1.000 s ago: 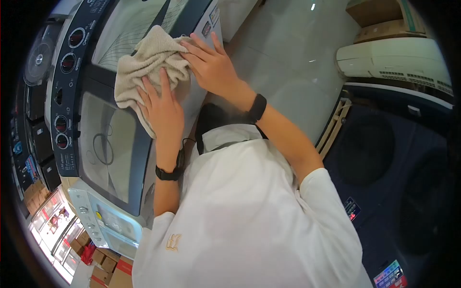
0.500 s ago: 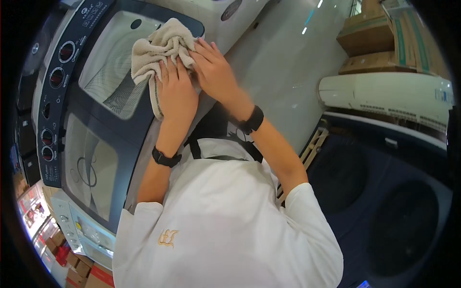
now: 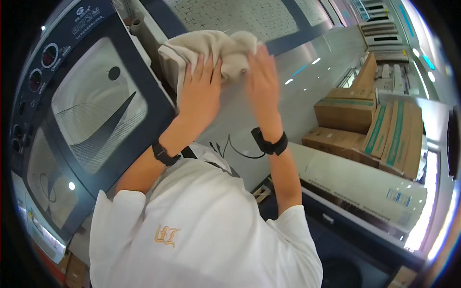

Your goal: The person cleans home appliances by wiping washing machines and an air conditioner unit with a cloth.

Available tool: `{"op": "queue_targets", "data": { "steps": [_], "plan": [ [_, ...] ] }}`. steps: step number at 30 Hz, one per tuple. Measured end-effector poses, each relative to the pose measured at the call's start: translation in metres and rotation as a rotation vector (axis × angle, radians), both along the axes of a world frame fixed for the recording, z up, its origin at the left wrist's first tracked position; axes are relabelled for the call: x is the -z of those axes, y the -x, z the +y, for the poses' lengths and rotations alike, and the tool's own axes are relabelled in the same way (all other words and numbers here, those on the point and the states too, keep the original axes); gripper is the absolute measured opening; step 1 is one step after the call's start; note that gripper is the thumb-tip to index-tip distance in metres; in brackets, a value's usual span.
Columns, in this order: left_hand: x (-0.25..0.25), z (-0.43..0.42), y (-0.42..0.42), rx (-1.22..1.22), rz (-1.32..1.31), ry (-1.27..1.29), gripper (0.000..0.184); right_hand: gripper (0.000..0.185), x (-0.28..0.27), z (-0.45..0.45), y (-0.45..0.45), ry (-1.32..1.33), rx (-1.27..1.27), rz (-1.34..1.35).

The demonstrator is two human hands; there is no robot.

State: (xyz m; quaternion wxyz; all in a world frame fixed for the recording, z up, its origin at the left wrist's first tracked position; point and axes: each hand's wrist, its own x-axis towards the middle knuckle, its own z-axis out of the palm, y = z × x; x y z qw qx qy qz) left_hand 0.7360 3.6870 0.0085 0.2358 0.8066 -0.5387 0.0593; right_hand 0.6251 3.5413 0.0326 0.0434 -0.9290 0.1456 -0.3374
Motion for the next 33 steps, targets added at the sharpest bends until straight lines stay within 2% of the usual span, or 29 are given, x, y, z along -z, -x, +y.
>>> {"op": "queue_targets", "data": {
  "steps": [4,7,13,16,19,23,26,29,32,33],
  "plan": [
    [0.011,-0.024,0.014,-0.072,-0.051,-0.105,0.061,0.035,0.044,-0.026,0.023,-0.153,-0.036,0.093],
    [0.001,-0.030,0.010,-0.060,0.034,-0.123,0.062,0.034,0.044,-0.052,0.024,-0.169,0.000,0.081],
    [0.005,-0.093,0.012,-0.158,0.039,-0.047,0.064,0.033,0.037,-0.118,-0.025,-0.178,0.001,0.103],
    [0.004,-0.106,0.018,-0.248,-0.025,-0.205,0.062,0.032,0.048,-0.114,-0.038,-0.143,-0.197,0.089],
    [0.006,-0.101,0.029,-0.293,-0.033,-0.160,0.061,0.033,0.046,-0.116,-0.016,-0.201,-0.358,0.102],
    [-0.008,-0.107,0.055,-0.444,0.093,-0.151,0.061,0.037,0.026,-0.169,0.017,-0.157,-0.409,0.239],
    [-0.007,-0.129,0.065,-0.540,0.009,-0.121,0.061,0.037,0.029,-0.206,0.003,-0.104,-0.424,0.254],
    [0.002,-0.153,0.058,-0.582,-0.046,-0.100,0.058,0.035,0.043,-0.211,-0.035,-0.058,-0.463,0.142],
    [-0.010,-0.164,0.059,-0.570,-0.045,-0.041,0.056,0.021,0.021,-0.188,-0.053,-0.032,-0.574,0.036],
    [-0.006,-0.159,0.059,-0.565,-0.049,-0.065,0.054,0.024,0.023,-0.182,-0.049,-0.092,-0.596,0.104]
  ]
}}
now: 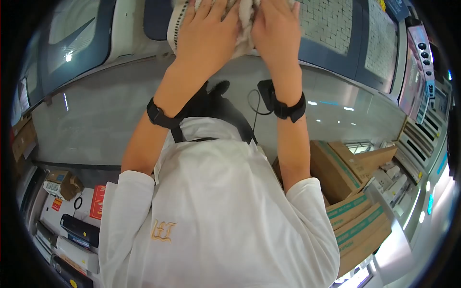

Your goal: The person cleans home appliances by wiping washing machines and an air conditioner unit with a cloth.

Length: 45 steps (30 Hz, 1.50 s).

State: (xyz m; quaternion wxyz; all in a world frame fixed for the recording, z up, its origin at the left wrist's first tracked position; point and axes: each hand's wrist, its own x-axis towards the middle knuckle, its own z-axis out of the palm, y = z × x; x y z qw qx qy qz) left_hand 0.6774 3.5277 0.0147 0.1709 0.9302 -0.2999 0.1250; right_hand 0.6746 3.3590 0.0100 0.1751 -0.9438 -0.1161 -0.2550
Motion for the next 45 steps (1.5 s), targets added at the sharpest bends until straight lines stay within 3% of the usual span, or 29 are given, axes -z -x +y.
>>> {"op": "queue_targets", "data": {
  "steps": [2,6,11,14,16,20,25,29,31,33,37,42,43,44,45],
  "plan": [
    [0.012,0.014,0.000,0.023,-0.007,-0.045,0.055,0.036,0.013,0.010,0.014,-0.071,-0.032,0.149],
    [0.011,0.053,0.007,0.103,0.072,0.020,0.052,0.038,0.009,-0.015,0.047,-0.041,0.024,0.161],
    [0.012,0.059,-0.038,0.193,0.183,0.234,0.053,0.026,0.012,-0.014,0.026,0.005,0.101,0.055],
    [0.014,0.049,-0.043,0.150,-0.014,0.156,0.056,0.020,0.002,0.010,0.010,-0.009,0.124,-0.018],
    [0.012,0.048,-0.037,0.140,-0.027,0.120,0.056,0.033,0.023,0.008,0.014,-0.083,0.149,0.025],
    [0.008,0.052,-0.025,0.115,0.009,0.128,0.053,0.034,0.016,-0.002,0.036,-0.048,0.143,0.088],
    [0.008,0.068,-0.057,0.327,-0.006,0.091,0.050,0.034,0.009,-0.042,0.034,0.076,0.115,0.133],
    [0.010,0.069,-0.096,0.385,0.133,0.087,0.051,0.030,0.008,-0.048,-0.009,0.164,0.068,0.142],
    [0.025,0.068,-0.104,0.290,-0.025,0.086,0.053,0.028,0.008,-0.027,-0.035,0.225,0.013,0.150],
    [0.036,0.065,-0.095,0.166,-0.094,0.078,0.057,0.027,0.011,0.000,-0.023,0.261,-0.113,0.165],
    [0.021,0.088,-0.052,0.141,0.029,0.013,0.061,0.035,-0.021,0.008,0.011,0.249,-0.303,0.288],
    [0.051,0.088,-0.130,0.242,-0.101,-0.150,0.061,0.048,-0.001,-0.061,-0.095,0.693,-0.157,0.246],
    [0.060,0.086,-0.156,0.227,-0.184,-0.195,0.060,0.048,0.001,-0.061,-0.126,0.605,-0.144,0.230],
    [0.046,0.077,-0.170,0.200,-0.039,-0.179,0.058,0.047,-0.009,-0.055,-0.144,0.518,-0.128,0.212],
    [0.028,0.067,-0.187,0.170,0.109,-0.162,0.056,0.034,-0.017,-0.048,-0.154,0.427,-0.109,0.285]
  ]
}}
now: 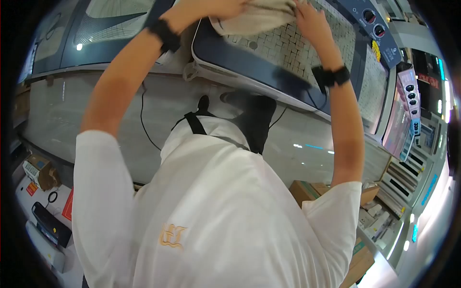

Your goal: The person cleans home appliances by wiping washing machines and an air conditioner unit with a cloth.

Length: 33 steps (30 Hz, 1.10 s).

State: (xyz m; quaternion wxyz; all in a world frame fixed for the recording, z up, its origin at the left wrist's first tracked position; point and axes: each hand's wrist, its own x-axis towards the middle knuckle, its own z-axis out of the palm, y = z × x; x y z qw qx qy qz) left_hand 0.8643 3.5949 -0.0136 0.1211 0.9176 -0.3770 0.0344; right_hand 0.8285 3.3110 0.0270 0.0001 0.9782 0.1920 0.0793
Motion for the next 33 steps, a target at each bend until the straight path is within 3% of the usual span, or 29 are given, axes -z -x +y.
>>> {"op": "queue_targets", "data": {
  "steps": [1,2,4,6,7,10,13,15,16,18,20,21,22,24,27,30,32,33],
  "plan": [
    [-0.015,-0.006,-0.005,-0.044,0.147,0.002,0.055,0.022,-0.015,0.023,-0.007,-0.082,0.046,0.071],
    [-0.015,-0.006,-0.002,-0.037,0.104,-0.002,0.057,0.019,-0.020,0.041,-0.008,-0.165,0.098,0.140],
    [-0.012,-0.008,0.008,-0.013,0.022,-0.003,0.060,0.035,-0.009,0.060,0.011,0.208,-0.032,0.162],
    [0.016,0.008,0.030,0.081,-0.194,-0.033,0.059,0.047,0.001,0.051,0.044,0.277,-0.176,0.110],
    [0.022,0.016,0.040,0.127,-0.305,-0.048,0.061,0.044,0.003,0.042,0.069,0.157,-0.250,0.047],
    [-0.009,0.023,0.076,0.081,-0.064,-0.017,0.060,0.037,-0.005,0.004,0.107,0.016,-0.240,-0.052],
    [0.013,0.005,0.020,0.092,-0.251,-0.162,0.061,0.033,0.011,-0.037,0.059,0.104,-0.129,-0.126],
    [0.046,-0.022,-0.060,0.346,-0.310,-0.141,0.061,0.031,0.000,-0.027,0.004,0.055,0.084,-0.020],
    [0.023,-0.037,-0.055,0.221,-0.189,-0.146,0.061,0.021,-0.001,-0.017,-0.014,-0.047,0.103,-0.054],
    [-0.020,-0.062,-0.048,-0.039,0.055,-0.157,0.061,0.022,0.004,0.004,-0.026,-0.136,0.101,-0.033],
    [0.008,-0.052,-0.051,0.182,-0.094,-0.168,0.061,0.023,0.018,0.017,-0.014,-0.105,0.067,0.108],
    [0.019,-0.047,-0.055,0.284,-0.170,-0.173,0.060,0.020,0.016,0.020,0.010,0.084,-0.044,0.111],
    [0.001,-0.039,-0.023,0.168,-0.052,-0.191,0.058,0.026,0.005,0.026,0.045,0.272,-0.157,0.108],
    [0.012,-0.012,0.031,0.140,-0.173,-0.124,0.062,0.022,-0.017,0.021,0.104,0.191,-0.191,0.157],
    [-0.009,0.012,0.080,0.155,-0.066,-0.107,0.062,0.022,-0.016,-0.006,0.150,-0.065,-0.142,-0.039],
    [0.001,-0.007,0.056,0.114,-0.132,-0.125,0.056,0.022,-0.002,-0.031,0.100,0.037,-0.127,-0.214],
    [-0.002,-0.027,0.020,0.112,-0.157,-0.310,0.054,0.023,0.005,-0.021,0.052,0.054,-0.040,-0.210],
    [-0.004,-0.035,0.007,0.106,-0.170,-0.406,0.052,0.021,0.005,-0.011,0.035,0.019,-0.121,-0.305]
  ]
}}
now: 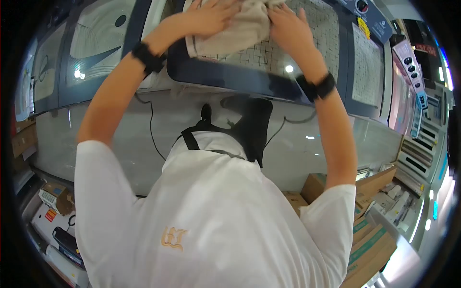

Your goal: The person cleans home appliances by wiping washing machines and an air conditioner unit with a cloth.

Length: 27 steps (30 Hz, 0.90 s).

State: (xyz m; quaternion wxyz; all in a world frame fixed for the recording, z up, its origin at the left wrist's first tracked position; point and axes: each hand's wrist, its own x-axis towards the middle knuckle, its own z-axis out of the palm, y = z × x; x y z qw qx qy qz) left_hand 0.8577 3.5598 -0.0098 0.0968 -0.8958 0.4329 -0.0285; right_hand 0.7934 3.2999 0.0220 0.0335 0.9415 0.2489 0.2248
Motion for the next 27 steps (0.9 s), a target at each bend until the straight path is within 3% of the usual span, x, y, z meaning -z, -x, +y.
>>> {"op": "queue_targets", "data": {
  "steps": [1,4,5,7,9,12,15,18,20,27],
  "plan": [
    [0.000,-0.005,-0.007,0.003,0.043,0.050,0.052,0.023,-0.001,0.012,-0.006,-0.029,-0.084,-0.092],
    [-0.001,-0.010,-0.007,-0.024,0.084,0.146,0.052,0.024,-0.006,0.047,0.010,0.107,-0.020,0.062],
    [0.001,-0.004,0.011,-0.060,0.043,0.143,0.050,0.024,-0.013,0.055,0.025,0.123,0.010,0.247],
    [0.002,0.013,0.054,-0.080,0.034,0.182,0.051,0.026,-0.014,0.048,0.068,0.024,-0.107,0.314],
    [-0.002,0.032,0.093,-0.045,0.098,0.256,0.052,0.025,-0.015,0.031,0.113,-0.101,-0.184,0.258],
    [-0.001,0.036,0.098,-0.018,0.107,0.268,0.054,0.022,-0.018,-0.007,0.127,0.016,-0.126,0.220],
    [-0.025,0.004,0.077,-0.056,0.098,-0.014,0.055,0.021,-0.007,-0.029,0.080,0.068,-0.056,0.114],
    [0.004,-0.021,0.033,0.001,0.247,0.249,0.053,0.021,-0.009,-0.015,0.038,0.116,0.091,0.274],
    [-0.009,-0.029,0.039,-0.031,0.248,0.208,0.054,0.023,-0.013,0.004,0.038,0.082,0.096,0.299],
    [0.004,-0.005,0.106,0.103,0.072,0.223,0.056,0.032,-0.011,-0.022,0.150,-0.065,-0.001,0.167]
  ]
}}
